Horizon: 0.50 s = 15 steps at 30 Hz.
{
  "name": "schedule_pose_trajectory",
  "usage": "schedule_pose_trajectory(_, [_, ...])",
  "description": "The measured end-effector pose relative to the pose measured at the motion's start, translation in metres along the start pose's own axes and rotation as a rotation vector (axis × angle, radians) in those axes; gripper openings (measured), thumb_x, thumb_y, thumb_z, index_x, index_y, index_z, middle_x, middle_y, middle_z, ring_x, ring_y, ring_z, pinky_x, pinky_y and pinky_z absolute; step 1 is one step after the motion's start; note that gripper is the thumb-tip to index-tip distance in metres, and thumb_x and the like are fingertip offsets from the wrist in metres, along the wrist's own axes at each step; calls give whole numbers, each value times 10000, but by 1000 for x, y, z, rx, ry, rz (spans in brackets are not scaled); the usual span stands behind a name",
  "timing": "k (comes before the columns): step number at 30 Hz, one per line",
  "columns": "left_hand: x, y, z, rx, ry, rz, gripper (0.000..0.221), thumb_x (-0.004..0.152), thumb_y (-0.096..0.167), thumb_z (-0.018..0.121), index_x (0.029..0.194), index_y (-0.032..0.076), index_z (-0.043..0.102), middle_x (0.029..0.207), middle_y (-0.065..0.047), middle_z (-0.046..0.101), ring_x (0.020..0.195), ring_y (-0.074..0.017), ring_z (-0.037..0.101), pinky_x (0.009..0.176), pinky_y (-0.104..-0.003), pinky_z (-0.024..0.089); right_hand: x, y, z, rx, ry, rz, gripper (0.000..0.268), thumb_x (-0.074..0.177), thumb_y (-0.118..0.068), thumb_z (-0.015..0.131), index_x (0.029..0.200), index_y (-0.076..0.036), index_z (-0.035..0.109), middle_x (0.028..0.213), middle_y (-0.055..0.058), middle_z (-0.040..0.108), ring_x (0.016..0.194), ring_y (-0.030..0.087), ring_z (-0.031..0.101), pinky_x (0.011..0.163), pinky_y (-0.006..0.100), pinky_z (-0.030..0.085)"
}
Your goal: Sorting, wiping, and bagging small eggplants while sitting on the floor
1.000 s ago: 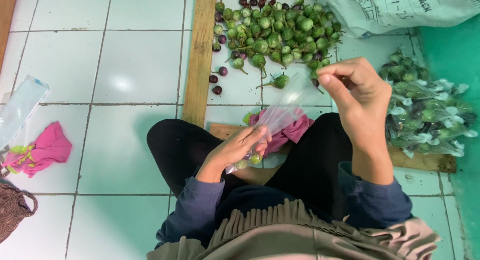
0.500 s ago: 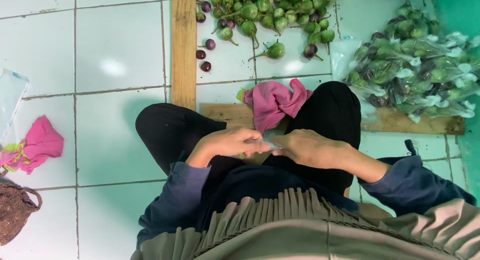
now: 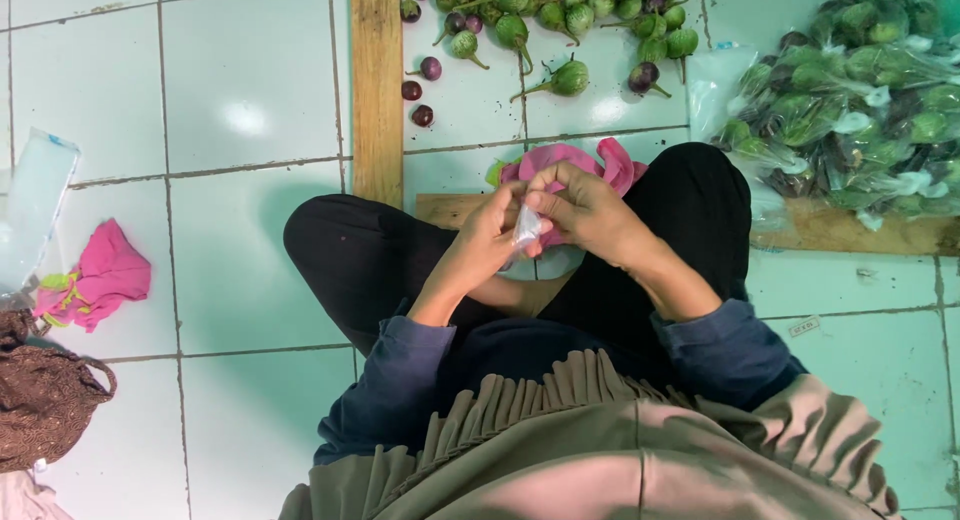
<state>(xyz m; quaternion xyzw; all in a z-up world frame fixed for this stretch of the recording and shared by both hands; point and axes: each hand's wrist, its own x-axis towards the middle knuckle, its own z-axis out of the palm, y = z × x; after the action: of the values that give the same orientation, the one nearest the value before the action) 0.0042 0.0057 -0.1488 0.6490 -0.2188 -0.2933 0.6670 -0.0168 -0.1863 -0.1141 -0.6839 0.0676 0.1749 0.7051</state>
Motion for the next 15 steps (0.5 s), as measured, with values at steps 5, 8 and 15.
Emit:
schedule_pose_trajectory(5, [14, -30, -10, 34, 217, -37, 386, 1025, 180, 676, 1393, 124, 572, 1110, -99, 733, 999, -169, 721, 912, -315, 563, 23, 73, 9, 95, 198, -101, 131, 1025, -163, 684, 1074, -43, 670, 656, 75, 616, 471, 87, 527, 380, 176, 387])
schedule_pose_trajectory(8, [24, -61, -18, 125, 304, -95, 289, 1015, 199, 689, 1299, 153, 669, 1095, -70, 725, 990, -155, 687, 866, -303, 557, 24, 89, 18, 82, 263, -69, 173, 1041, -192, 663, 1068, -37, 733, 567, 83, 582, 430, 112, 547, 348, 192, 382])
schedule_pose_trajectory(15, [43, -82, -23, 404, 336, -378, 248, 953, 191, 654, 1189, 217, 726, 1029, -93, 751, 933, -276, 744, 781, -386, 610, 33, 123, 28, 76, 278, 46, 386, 872, -172, 858, 1205, -18, 738, 572, 119, 653, 477, 96, 596, 383, 203, 482])
